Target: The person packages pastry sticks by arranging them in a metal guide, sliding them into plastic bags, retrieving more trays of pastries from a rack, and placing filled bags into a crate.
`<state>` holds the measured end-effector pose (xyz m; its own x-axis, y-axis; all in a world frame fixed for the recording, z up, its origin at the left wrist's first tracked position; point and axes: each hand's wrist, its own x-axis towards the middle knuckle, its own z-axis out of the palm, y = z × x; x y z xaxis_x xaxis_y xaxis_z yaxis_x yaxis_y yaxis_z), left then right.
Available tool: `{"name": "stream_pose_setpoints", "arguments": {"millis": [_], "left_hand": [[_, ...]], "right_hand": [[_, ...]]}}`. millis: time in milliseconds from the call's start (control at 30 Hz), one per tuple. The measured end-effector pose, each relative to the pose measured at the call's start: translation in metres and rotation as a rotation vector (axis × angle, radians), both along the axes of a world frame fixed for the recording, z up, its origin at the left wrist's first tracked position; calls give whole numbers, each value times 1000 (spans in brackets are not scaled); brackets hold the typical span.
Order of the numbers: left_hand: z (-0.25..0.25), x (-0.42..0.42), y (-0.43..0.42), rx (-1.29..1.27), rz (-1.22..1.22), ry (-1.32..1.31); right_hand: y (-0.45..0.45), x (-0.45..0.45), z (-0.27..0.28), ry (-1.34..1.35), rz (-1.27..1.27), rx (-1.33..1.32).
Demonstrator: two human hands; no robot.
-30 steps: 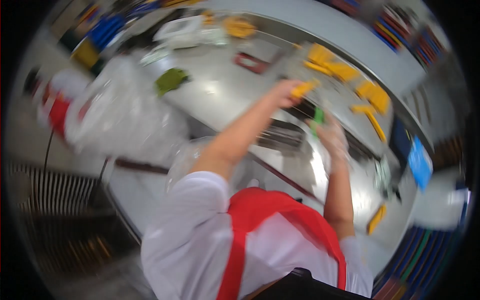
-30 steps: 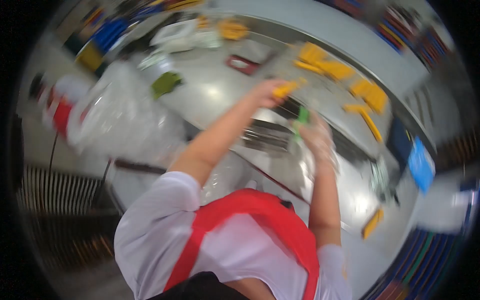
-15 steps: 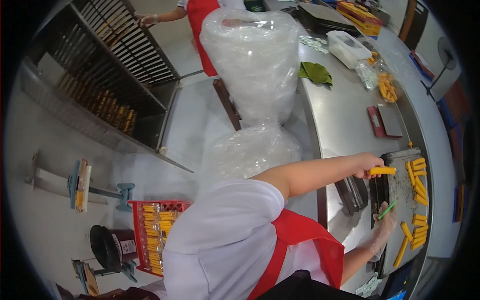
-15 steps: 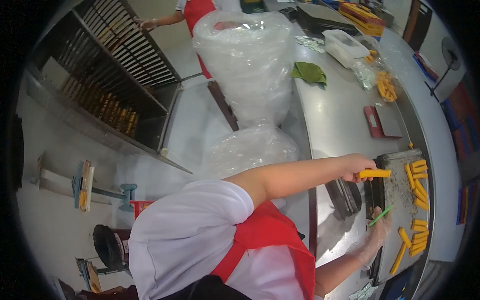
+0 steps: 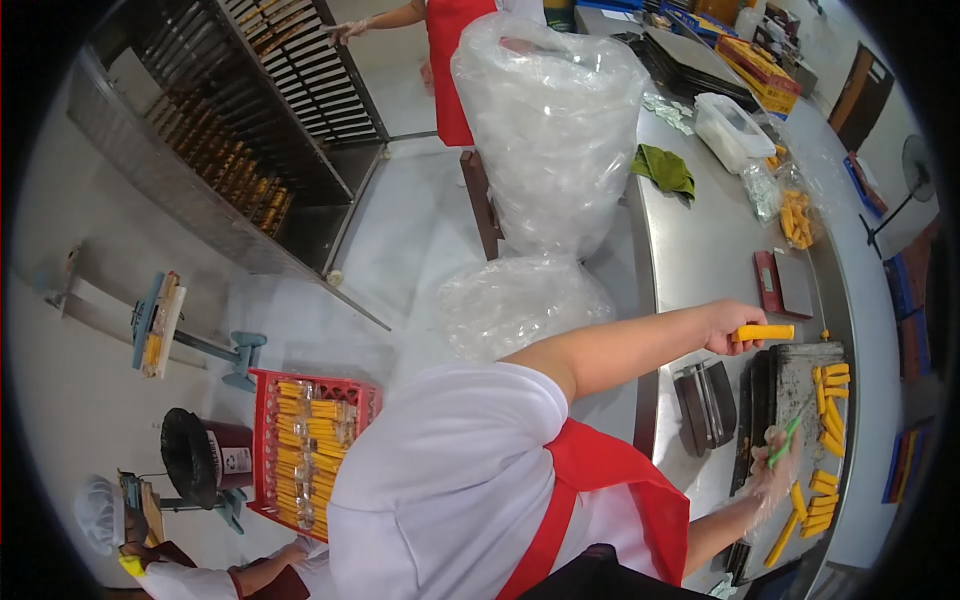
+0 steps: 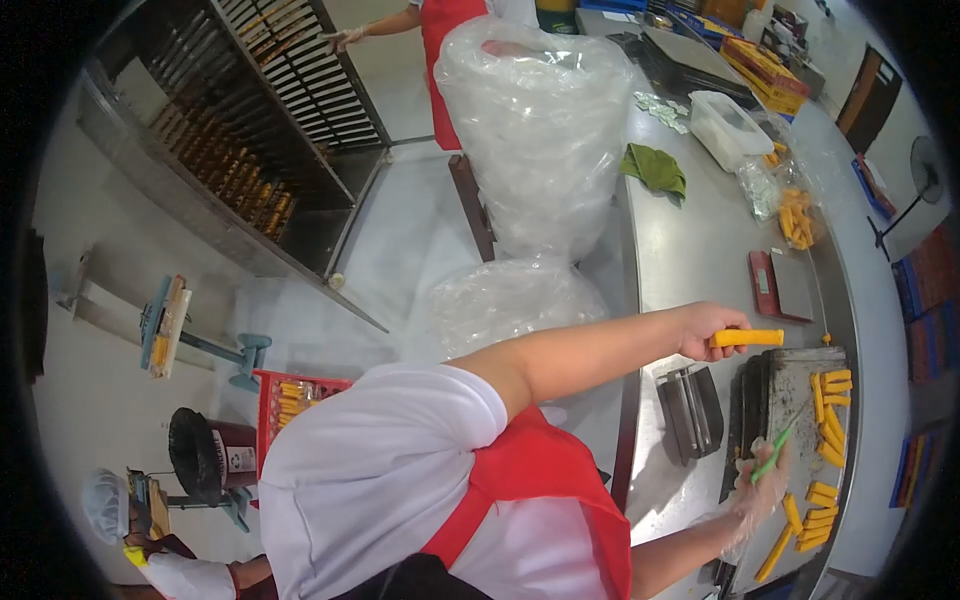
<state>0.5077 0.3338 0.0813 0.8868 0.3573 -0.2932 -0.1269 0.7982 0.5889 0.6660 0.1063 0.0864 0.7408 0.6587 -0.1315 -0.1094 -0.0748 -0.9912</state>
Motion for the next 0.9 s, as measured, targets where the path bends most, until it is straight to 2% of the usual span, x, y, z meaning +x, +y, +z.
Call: {"name": "stream_pose_setpoints", "arguments": {"millis": [67,133,200,267,433,467,533,567,600,633,667,700,733,767,800,900], "left_hand": [[-8,12,0,28,-69,-8],[-10,21,-4,7,-92,-28],[-5,27,-7,6,-106,-51],[-4,30,-14,50,-75,-29],[-14,42,-21,36,-46,-83],[-15,43,-24,23,-30,-81],[-37,55,-20,-110,-128,-204],[-36,51,-21,-128,-107,-196],[-41,49,-18,-226,-172,-280],[-29,44,-27,-93,-63,-211],[-24,44,-28,-92,-85,-204],[-16,42,-35,-17,-8,-151],[-21,46,-40,164,1,-169],[-21,51,-43,118,-19,-169],[-16,55,-48,125,-15,-159],[-12,72,-58,159,-53,-158]], "right_hand": [[-5,-2,8,41,-21,52],[-7,7,-1,-167,-22,-133],[-11,22,-24,-156,-40,-55],[-16,-12,-5,-100,-194,-181],[-32,-9,-23,-57,-189,-88],[-36,-11,-24,-50,-156,-40],[-36,-11,-30,-145,-261,-108],[-39,1,-33,-234,-202,-296],[-37,-9,-33,-230,-258,-178],[-36,-18,-27,-193,-213,-93],[-30,-33,-4,-282,-199,-240],[-23,-45,0,-335,-297,-241],[-20,-41,-6,-428,-275,-215],[-22,-38,-17,-319,-166,-53],[-13,-42,-17,-523,-256,-238],[3,-47,-22,-478,-265,-286]]}}
